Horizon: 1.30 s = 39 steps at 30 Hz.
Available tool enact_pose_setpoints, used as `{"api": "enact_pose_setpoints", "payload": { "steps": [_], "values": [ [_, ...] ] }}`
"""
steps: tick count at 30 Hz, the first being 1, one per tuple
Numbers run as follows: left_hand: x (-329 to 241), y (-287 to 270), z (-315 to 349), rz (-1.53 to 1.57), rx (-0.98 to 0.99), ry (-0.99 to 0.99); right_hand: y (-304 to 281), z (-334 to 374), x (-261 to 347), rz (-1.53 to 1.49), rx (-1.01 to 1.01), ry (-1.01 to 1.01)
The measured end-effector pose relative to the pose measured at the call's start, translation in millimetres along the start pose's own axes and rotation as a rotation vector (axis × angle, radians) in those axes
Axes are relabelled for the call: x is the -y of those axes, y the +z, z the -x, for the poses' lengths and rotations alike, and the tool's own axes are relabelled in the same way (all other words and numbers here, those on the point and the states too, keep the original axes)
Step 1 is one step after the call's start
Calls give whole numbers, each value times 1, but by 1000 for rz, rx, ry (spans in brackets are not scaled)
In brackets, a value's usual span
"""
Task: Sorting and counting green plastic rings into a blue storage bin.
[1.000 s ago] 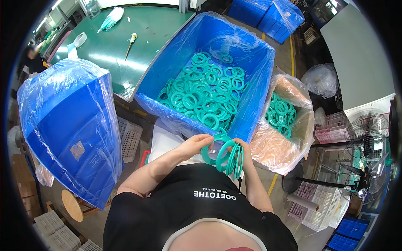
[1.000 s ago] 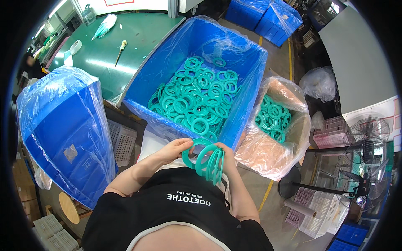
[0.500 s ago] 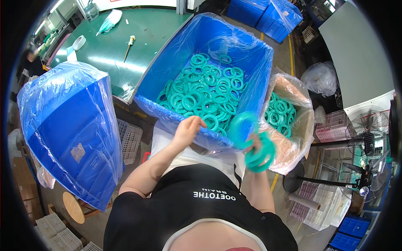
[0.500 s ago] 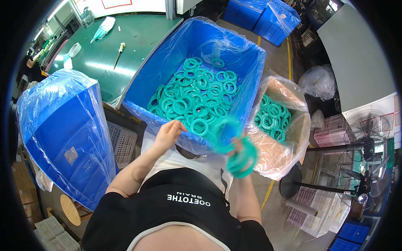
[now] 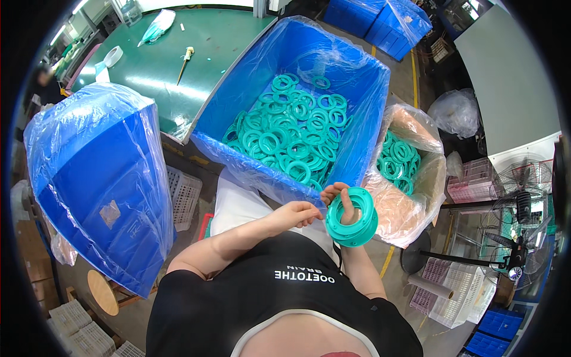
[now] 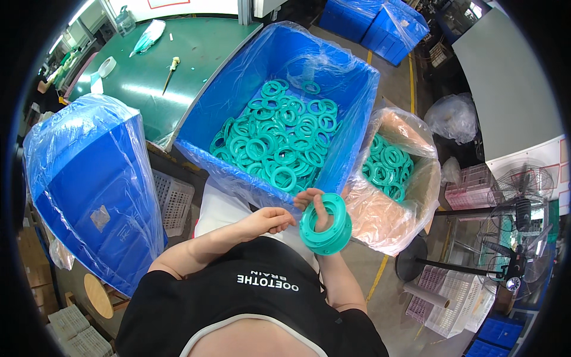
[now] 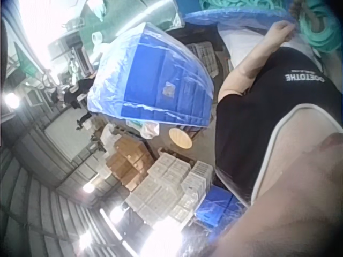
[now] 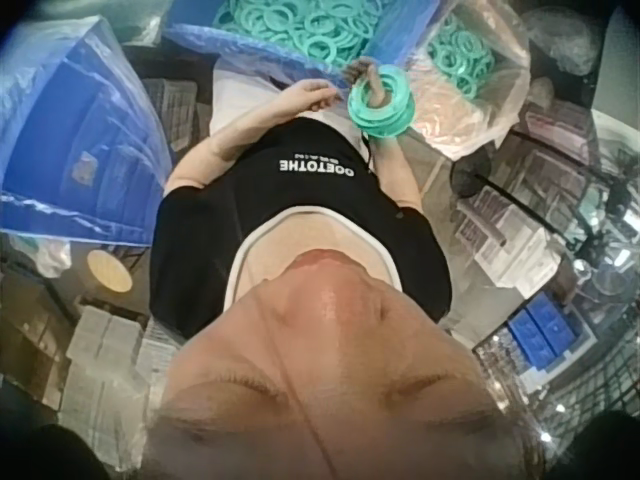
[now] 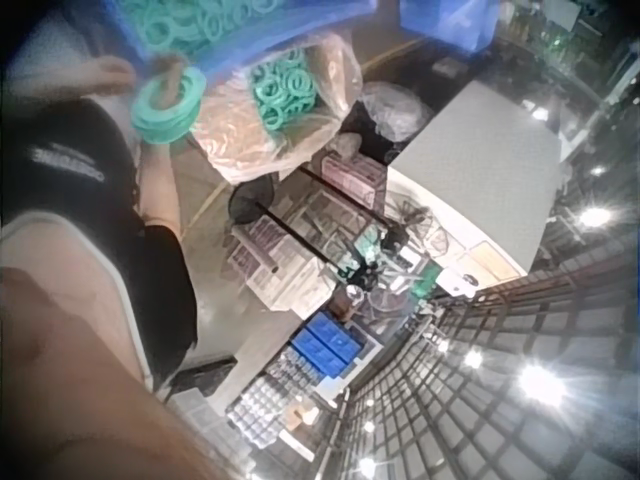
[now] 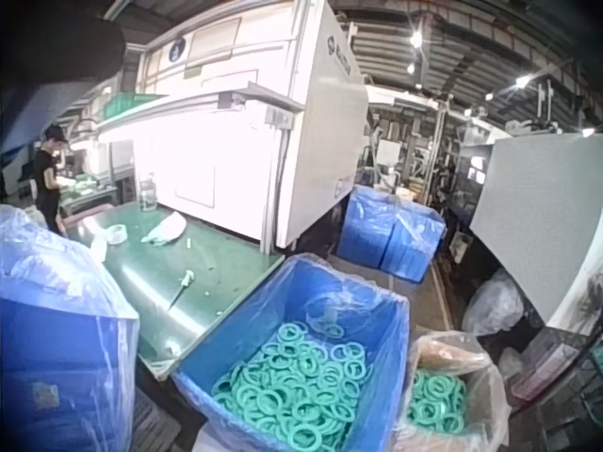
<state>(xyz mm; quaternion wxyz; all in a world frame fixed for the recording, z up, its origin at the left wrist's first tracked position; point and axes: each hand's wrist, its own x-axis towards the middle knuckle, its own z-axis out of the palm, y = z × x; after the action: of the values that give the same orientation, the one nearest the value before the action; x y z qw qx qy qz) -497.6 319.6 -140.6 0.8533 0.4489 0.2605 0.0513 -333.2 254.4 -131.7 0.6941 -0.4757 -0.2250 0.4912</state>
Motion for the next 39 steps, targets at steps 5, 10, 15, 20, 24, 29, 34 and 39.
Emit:
{"api": "enact_pose_setpoints", "payload": {
  "steps": [5, 10, 15, 20, 24, 29, 34, 39],
  "values": [
    [3, 11, -1, -10, -63, 41, 1, -1, -15, 163, 226, -68],
    [10, 11, -6, -223, -199, 158, 12, 4, -13, 312, 179, -120],
    [1, -16, -4, 220, -164, -21, 1, 2, -10, 657, -28, -428],
    [6, -15, 6, 732, 262, -79, 3, 1, -11, 619, -8, -542],
    [6, -6, 8, 729, 216, -40, -1, 4, -16, 622, 10, -510],
    [14, -10, -1, -197, -302, 206, 4, 2, -15, 730, -16, -656],
    [18, -14, -3, -772, -505, 416, 10, 7, -8, 906, 2, -767],
    [10, -28, -15, -265, -463, 290, -40, -26, 3, 708, -38, -939]
  ]
}}
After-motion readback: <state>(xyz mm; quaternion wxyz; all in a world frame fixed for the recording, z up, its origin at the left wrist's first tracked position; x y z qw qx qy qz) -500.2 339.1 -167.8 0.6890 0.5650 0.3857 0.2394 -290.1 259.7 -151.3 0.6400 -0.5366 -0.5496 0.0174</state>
